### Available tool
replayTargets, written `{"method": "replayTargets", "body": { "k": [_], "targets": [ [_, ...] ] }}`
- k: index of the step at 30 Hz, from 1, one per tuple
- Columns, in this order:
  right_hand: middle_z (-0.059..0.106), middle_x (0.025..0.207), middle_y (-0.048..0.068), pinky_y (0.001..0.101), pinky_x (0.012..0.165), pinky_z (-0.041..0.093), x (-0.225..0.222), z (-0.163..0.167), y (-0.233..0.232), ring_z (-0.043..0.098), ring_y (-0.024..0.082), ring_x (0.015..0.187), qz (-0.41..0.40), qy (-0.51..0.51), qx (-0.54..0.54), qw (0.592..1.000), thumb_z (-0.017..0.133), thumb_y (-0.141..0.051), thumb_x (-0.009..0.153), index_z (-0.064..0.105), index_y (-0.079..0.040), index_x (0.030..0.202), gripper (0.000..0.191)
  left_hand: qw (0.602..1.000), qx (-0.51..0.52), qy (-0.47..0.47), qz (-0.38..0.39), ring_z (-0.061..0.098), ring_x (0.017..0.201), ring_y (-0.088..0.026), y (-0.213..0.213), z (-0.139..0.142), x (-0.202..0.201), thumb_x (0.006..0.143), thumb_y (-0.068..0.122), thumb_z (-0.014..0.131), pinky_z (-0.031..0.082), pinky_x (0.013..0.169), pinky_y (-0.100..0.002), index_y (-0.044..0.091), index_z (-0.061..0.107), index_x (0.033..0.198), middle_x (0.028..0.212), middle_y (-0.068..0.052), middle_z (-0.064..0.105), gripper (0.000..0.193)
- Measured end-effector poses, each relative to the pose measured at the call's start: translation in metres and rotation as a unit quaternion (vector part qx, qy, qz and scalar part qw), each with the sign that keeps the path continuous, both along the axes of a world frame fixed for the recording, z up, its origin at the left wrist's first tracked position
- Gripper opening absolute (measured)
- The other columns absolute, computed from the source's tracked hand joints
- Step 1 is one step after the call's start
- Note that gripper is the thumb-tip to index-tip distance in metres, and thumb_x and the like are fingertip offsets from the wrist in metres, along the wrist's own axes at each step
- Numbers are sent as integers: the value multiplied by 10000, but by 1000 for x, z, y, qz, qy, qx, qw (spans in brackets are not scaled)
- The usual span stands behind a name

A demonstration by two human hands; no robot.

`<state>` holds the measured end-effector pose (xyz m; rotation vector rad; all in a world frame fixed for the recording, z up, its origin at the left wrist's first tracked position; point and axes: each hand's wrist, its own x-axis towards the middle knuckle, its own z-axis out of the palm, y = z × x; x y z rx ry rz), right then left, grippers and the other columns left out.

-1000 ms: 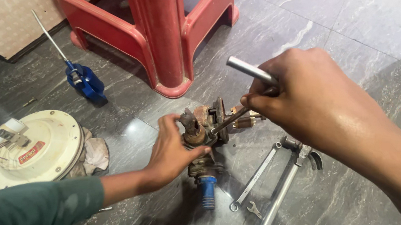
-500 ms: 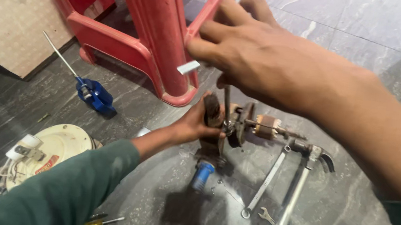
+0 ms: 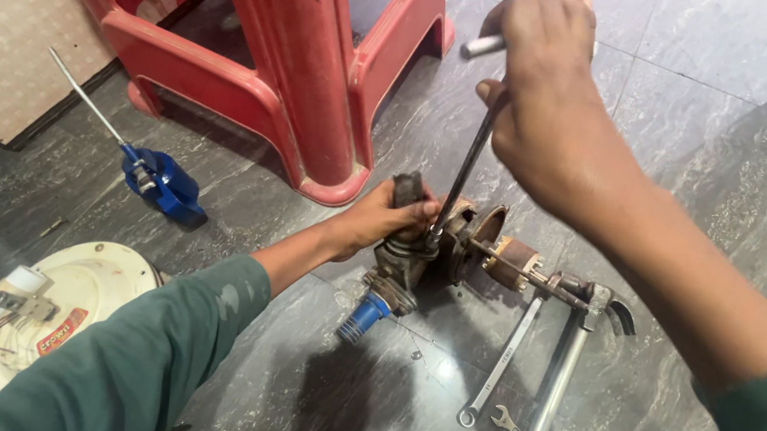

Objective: The person sits on the floor and uses a wrench and hammer to loosen and remove a bolt from a mechanical part. They then use a T-handle tool to further disassemble the component.

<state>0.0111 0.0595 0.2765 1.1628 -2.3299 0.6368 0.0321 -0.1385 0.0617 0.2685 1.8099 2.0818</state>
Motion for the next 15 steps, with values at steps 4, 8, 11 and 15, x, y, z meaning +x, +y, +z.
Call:
{"method": "replayTargets", "body": {
  "k": [4, 8, 11, 15],
  "targets": [
    [513, 1193, 194, 516, 1097, 364, -6, 1, 0, 457, 418, 1251, 58, -33, -3, 998, 685, 89, 891, 520, 3, 1165, 331, 998, 33, -11, 57, 512, 643, -61, 4, -19, 3, 960, 343, 753, 436, 586, -245, 34, 657, 942, 755, 22, 605, 323],
    [558, 1280, 147, 502, 1230, 355, -3, 11, -6, 443, 368, 1451, 140, -9, 8, 990, 697, 24, 909, 535, -32, 1179, 320, 999, 0, 28, 42, 572, 728, -59, 2, -28, 4, 956, 340, 760, 480, 666, -238, 60, 664, 936, 792, 17, 619, 296],
    [567, 1234, 165, 540, 1162, 305, 3, 15, -18, 367, 408, 1389, 187, 13, -15, 982, 781, -276, 932, 557, -8, 1195, 437, 997, 19, 73, 21, 670, 834, -63, 0, -25, 4, 866, 273, 814, 557, 774, -239, 79, 652, 952, 871, 16, 708, 267],
    [619, 1204, 100, 514, 1219, 249, 5, 18, -36, 416, 319, 1400, 220, -130, -88, 963, 566, -373, 1040, 646, -88, 1053, 296, 997, 3, 78, 22, 664, 779, -84, 4, -18, 8, 761, 190, 895, 552, 728, -262, 58, 630, 924, 822, 2, 688, 338]
  ]
}}
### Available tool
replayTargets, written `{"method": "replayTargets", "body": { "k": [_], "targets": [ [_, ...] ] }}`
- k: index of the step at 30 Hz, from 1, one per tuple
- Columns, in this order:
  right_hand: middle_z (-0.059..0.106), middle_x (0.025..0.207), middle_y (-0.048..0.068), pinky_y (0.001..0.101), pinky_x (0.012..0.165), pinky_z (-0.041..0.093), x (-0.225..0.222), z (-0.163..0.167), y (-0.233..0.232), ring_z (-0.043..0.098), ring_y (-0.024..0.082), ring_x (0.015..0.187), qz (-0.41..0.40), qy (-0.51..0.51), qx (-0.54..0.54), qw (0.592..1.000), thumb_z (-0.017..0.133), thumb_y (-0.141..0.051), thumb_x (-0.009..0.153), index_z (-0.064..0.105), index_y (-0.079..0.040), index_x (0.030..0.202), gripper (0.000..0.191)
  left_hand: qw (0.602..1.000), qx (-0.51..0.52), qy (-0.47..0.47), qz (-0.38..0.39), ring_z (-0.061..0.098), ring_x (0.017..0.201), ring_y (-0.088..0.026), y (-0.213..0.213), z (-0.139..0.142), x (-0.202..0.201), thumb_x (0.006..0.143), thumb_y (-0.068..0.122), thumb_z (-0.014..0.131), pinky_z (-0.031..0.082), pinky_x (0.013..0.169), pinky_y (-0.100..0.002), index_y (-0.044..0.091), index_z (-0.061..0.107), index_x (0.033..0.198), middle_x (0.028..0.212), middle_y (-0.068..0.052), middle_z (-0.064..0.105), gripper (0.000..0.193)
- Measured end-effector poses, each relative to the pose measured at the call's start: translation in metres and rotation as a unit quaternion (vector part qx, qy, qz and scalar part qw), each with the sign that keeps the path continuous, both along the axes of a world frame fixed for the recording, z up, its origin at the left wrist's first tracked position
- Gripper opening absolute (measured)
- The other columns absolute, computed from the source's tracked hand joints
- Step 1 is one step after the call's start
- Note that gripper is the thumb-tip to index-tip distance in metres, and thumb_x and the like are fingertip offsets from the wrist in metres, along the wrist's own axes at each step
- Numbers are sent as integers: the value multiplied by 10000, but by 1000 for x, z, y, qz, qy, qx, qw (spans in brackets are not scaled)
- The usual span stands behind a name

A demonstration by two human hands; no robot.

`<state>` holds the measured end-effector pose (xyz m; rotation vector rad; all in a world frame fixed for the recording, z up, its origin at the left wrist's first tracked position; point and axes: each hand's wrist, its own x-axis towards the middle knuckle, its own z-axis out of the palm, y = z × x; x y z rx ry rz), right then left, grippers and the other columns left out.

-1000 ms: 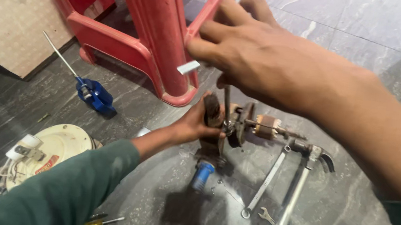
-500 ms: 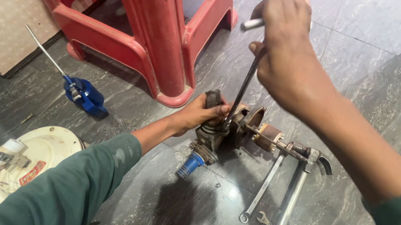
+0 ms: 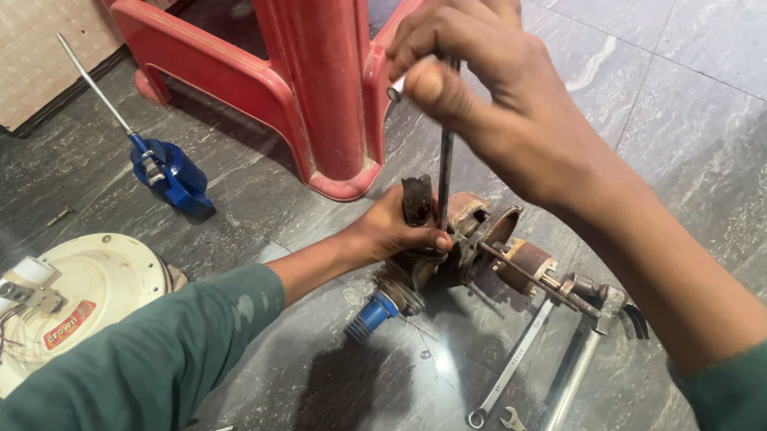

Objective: The person sits on the floor and uses a wrench and hammer to loosen and remove a bolt from a mechanical part. They then use a T-handle tool to further disassemble the component.

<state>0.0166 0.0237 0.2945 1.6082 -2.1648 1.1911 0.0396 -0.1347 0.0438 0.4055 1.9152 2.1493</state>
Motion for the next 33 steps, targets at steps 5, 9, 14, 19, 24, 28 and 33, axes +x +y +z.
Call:
{"method": "replayTargets", "body": {
  "k": [5, 9, 14, 19, 24, 28, 33],
  "targets": [
    [584, 796, 51, 423, 1006, 411, -7, -2, -16, 497, 220, 1089, -84, -15, 20, 996, 671, -428, 1049, 687, -75, 803, 430, 997, -75, 19, 21, 643, 761, -79, 4, 10, 3, 721, 131, 945, 539, 678, -262, 32, 621, 902, 801, -3, 676, 384],
    [539, 669, -23, 417, 977, 351, -12, -8, -23, 454, 170, 929, -63, 12, 14, 998, 662, -292, 1007, 657, -80, 698, 375, 1000, 0, -12, -29, 674, 812, -72, 3, 19, 3, 747, 98, 909, 577, 731, -258, 53, 609, 920, 856, 5, 696, 350],
    [514, 615, -44, 433, 1066, 279, -22, -9, -29, 543, 148, 979, -40, 24, 15, 999, 611, -162, 940, 578, -76, 636, 319, 996, 25, -40, -73, 662, 858, -62, 1, 23, -3, 739, 59, 873, 571, 800, -251, 81, 664, 1028, 911, 23, 709, 358],
    [510, 684, -20, 359, 969, 351, -19, -4, -29, 458, 144, 944, -47, -73, 25, 996, 614, -182, 894, 577, -78, 638, 279, 998, -7, -11, -55, 678, 915, -103, 6, 11, -4, 805, 36, 913, 569, 850, -282, -20, 622, 990, 947, -21, 715, 350],
    [579, 1117, 62, 369, 1037, 429, 0, -19, -49, 462, 225, 1206, -78, -106, -97, 987, 677, -110, 862, 539, -25, 928, 174, 996, 49, -30, -72, 694, 934, -100, 9, 9, -3, 772, 66, 874, 582, 868, -288, 22, 664, 1218, 1014, -17, 744, 495],
    [555, 1221, 147, 361, 964, 577, 4, -19, -59, 596, 273, 1180, -157, -277, -121, 940, 774, -169, 764, 334, 18, 1399, 795, 997, 60, -11, -53, 685, 972, -99, 9, 17, 3, 776, 90, 883, 583, 885, -300, 1, 663, 1292, 1081, -28, 738, 568],
    [676, 1014, 193, 438, 759, 594, 14, 20, -52, 715, 285, 916, -294, -296, 63, 907, 723, -184, 784, 414, 100, 1344, 699, 995, 38, 94, -12, 658, 1058, -99, 13, 19, 18, 759, 98, 888, 551, 922, -288, 50, 590, 986, 1230, 6, 656, 378]
  ]
}}
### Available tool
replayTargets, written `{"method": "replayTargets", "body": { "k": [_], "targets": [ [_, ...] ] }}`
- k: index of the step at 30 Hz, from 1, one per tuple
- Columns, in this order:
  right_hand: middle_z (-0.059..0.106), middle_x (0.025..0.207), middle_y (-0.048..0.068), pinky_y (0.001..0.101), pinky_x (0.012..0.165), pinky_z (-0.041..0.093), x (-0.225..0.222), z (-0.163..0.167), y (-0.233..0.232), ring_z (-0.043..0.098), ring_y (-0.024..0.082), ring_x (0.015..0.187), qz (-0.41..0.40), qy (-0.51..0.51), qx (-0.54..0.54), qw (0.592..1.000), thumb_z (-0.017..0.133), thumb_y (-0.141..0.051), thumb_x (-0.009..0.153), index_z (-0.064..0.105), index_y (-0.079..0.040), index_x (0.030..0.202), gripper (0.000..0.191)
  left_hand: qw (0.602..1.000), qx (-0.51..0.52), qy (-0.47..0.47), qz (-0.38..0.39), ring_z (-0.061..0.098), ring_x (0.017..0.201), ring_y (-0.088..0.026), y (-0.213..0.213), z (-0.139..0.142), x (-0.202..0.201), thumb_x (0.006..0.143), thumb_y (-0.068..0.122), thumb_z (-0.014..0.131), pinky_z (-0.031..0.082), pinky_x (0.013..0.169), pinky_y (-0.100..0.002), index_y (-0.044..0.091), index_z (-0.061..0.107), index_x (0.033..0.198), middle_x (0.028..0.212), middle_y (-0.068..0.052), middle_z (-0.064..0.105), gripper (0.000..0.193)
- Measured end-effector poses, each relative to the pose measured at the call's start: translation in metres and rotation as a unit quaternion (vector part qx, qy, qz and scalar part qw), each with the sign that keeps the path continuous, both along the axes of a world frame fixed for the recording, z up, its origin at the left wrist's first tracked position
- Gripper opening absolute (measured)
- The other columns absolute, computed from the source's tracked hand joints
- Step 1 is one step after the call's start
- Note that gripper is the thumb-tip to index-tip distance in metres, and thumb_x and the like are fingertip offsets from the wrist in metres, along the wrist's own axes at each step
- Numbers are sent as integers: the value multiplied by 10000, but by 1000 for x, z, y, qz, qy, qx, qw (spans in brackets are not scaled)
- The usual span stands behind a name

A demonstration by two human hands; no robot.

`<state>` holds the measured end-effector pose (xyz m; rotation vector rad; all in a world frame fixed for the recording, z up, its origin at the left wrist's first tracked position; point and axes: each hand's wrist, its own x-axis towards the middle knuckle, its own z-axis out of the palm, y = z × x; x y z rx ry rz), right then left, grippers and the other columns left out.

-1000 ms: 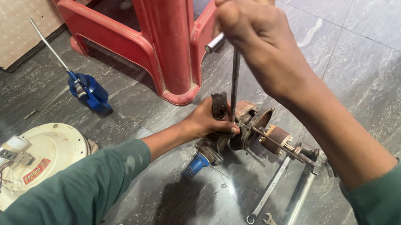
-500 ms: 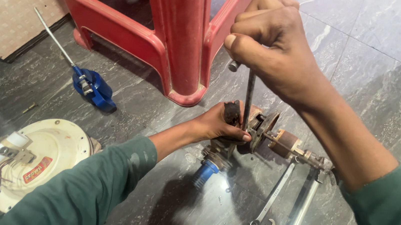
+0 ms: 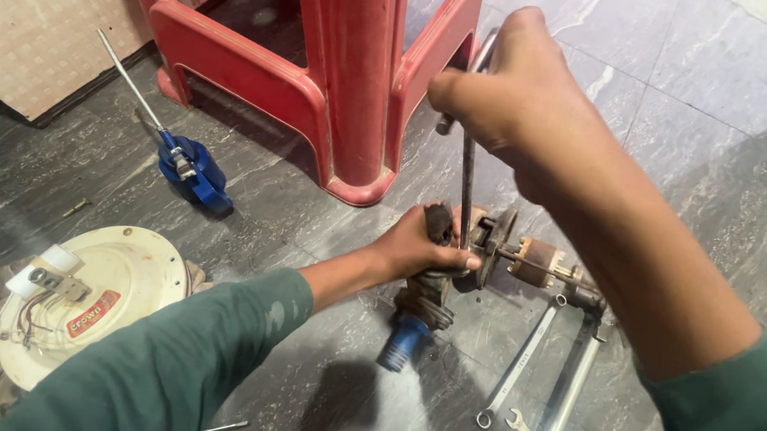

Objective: The person sits on the floor and uses a wrench and hammer to loosen and remove a bolt from a mechanical part. They then use a T-handle tool to further disassemble the component.

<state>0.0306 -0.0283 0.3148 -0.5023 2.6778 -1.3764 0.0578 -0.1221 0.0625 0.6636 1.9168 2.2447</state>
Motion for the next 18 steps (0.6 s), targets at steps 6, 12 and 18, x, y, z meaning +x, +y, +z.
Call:
{"method": "replayTargets", "body": {
  "k": [6, 12, 18],
  "targets": [
    [729, 899, 201, 457, 724, 592, 21, 42, -14, 729, 366, 891, 77, 201, 508, 834, 746, -111, 762, 766, -43, 981, 230, 994, 19, -102, -31, 635, 861, -80, 6, -13, 22, 767, 70, 847, 543, 804, -267, 98, 572, 902, 897, 24, 648, 307],
    [718, 1009, 185, 526, 676, 597, 39, 18, -38, 718, 348, 924, 46, 215, 715, 664, 745, -292, 804, 764, -63, 1039, 329, 993, -52, -100, -27, 594, 776, -76, 2, -13, 23, 813, 31, 801, 515, 710, -271, 37, 660, 963, 822, 23, 619, 206],
    [541, 712, 50, 359, 569, 446, 44, -22, -35, 521, 161, 618, -196, 440, 736, 475, 588, -265, 849, 647, -23, 898, 254, 986, -37, -148, -68, 665, 836, -87, -2, -8, 21, 798, 48, 766, 541, 761, -271, 53, 693, 1058, 903, 13, 705, 270]
  ]
}}
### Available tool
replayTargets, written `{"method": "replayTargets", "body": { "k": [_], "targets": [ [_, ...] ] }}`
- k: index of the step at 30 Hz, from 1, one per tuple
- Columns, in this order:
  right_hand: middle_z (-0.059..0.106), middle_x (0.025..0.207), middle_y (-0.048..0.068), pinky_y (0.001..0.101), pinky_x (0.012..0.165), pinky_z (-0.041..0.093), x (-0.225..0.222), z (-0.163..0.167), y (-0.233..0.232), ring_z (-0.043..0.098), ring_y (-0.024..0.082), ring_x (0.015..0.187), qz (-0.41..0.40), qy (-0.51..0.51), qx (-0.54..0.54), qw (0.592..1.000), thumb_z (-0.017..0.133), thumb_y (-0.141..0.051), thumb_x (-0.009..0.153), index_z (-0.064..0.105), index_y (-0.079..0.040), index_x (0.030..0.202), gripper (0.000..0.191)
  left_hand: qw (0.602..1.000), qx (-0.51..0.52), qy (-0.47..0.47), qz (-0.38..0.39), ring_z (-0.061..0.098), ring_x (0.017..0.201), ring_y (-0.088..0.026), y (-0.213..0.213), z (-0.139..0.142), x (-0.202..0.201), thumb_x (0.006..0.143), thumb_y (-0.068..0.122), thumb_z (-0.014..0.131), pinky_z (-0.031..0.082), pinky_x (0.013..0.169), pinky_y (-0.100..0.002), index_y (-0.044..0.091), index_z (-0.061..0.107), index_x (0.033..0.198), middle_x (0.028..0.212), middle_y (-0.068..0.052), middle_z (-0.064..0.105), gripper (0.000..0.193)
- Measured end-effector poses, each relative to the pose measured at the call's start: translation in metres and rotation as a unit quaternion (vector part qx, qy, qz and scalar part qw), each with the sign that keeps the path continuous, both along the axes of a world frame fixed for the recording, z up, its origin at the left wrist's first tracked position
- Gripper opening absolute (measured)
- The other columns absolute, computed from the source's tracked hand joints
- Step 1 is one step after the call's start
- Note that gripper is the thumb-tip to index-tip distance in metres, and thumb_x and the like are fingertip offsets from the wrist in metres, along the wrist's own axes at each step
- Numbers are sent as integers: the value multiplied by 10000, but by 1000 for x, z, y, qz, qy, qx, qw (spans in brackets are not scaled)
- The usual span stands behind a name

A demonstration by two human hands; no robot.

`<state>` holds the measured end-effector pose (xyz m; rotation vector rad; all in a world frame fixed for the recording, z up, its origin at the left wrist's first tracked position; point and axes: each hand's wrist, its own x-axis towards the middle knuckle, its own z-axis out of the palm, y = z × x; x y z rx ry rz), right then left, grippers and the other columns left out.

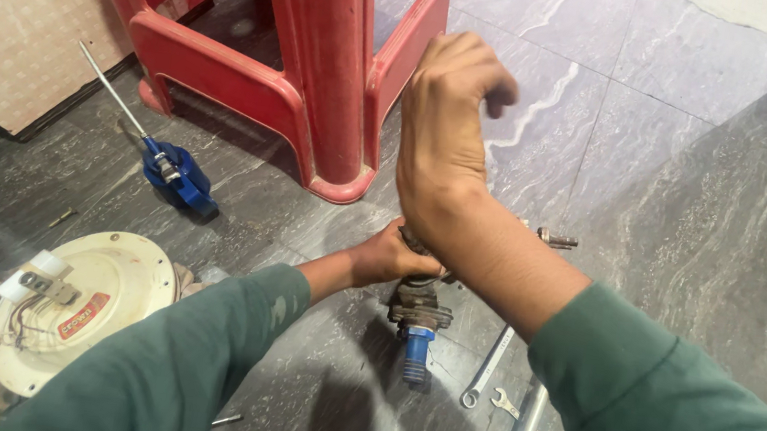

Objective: The person sits on the floor and uses a wrench and hammer to loosen and remove a bolt from a mechanical part. They then use a T-handle tool to further disassemble the component.

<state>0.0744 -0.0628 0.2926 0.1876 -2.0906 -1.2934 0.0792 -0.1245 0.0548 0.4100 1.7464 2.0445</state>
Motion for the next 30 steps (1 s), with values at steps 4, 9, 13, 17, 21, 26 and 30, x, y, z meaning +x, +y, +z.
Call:
{"method": "replayTargets", "body": {
  "k": [4, 9, 13, 17, 21, 26, 30],
  "targets": [
    [407, 694, -8, 333, 585, 313, -12, -15, 11, 383, 120, 630, 52, 26, 58, 997, 593, -214, 894, 563, -79, 785, 176, 995, -94, 28, 7, 645, 841, -122, 2, 2, -5, 771, 26, 726, 521, 799, -288, 53, 792, 1027, 934, -54, 732, 266],
    [400, 705, -17, 333, 582, 283, -10, -7, 22, 365, 114, 638, 64, -4, 53, 997, 560, -220, 900, 546, -106, 753, 186, 994, -78, 76, 2, 691, 966, -132, 1, 8, -6, 741, 64, 737, 543, 897, -286, 71, 772, 991, 1030, -41, 757, 252],
    [437, 701, -15, 325, 562, 322, -3, -5, 18, 409, 115, 619, 51, -13, 25, 998, 568, -186, 904, 607, -78, 820, 143, 997, -72, 32, -17, 696, 986, -138, 1, 15, -4, 749, 97, 754, 557, 905, -302, 74, 746, 1039, 1032, -39, 748, 291],
    [509, 666, -4, 339, 520, 413, -16, -12, 9, 494, 137, 580, 16, 15, -61, 998, 579, -187, 914, 636, 65, 1345, 502, 998, -37, 32, -27, 694, 990, -144, 0, 17, -4, 761, 125, 789, 549, 906, -313, 38, 731, 1071, 1047, -51, 743, 327],
    [558, 677, 14, 323, 495, 427, -21, -18, 9, 530, 150, 532, 22, 23, -38, 999, 558, -227, 875, 682, 37, 1144, 398, 998, -50, -11, -23, 705, 987, -148, -1, 13, -4, 760, 153, 819, 557, 905, -313, 39, 703, 1091, 1049, -52, 744, 369],
    [582, 823, 69, 394, 732, 443, -11, -7, 18, 573, 208, 795, 52, -101, -34, 993, 542, -238, 981, 699, -16, 1027, 276, 998, -66, 6, 4, 711, 971, -144, 0, 13, -4, 737, 118, 836, 566, 893, -303, 68, 616, 1058, 1047, -56, 750, 392],
    [605, 862, 114, 450, 788, 423, -8, -3, 19, 571, 243, 800, 22, -110, -77, 991, 524, -274, 927, 674, -9, 1077, 339, 994, -61, -3, 85, 685, 887, -141, 5, 15, 7, 696, 88, 855, 567, 822, -310, 71, 653, 1008, 967, -49, 709, 373]
  ]
}}
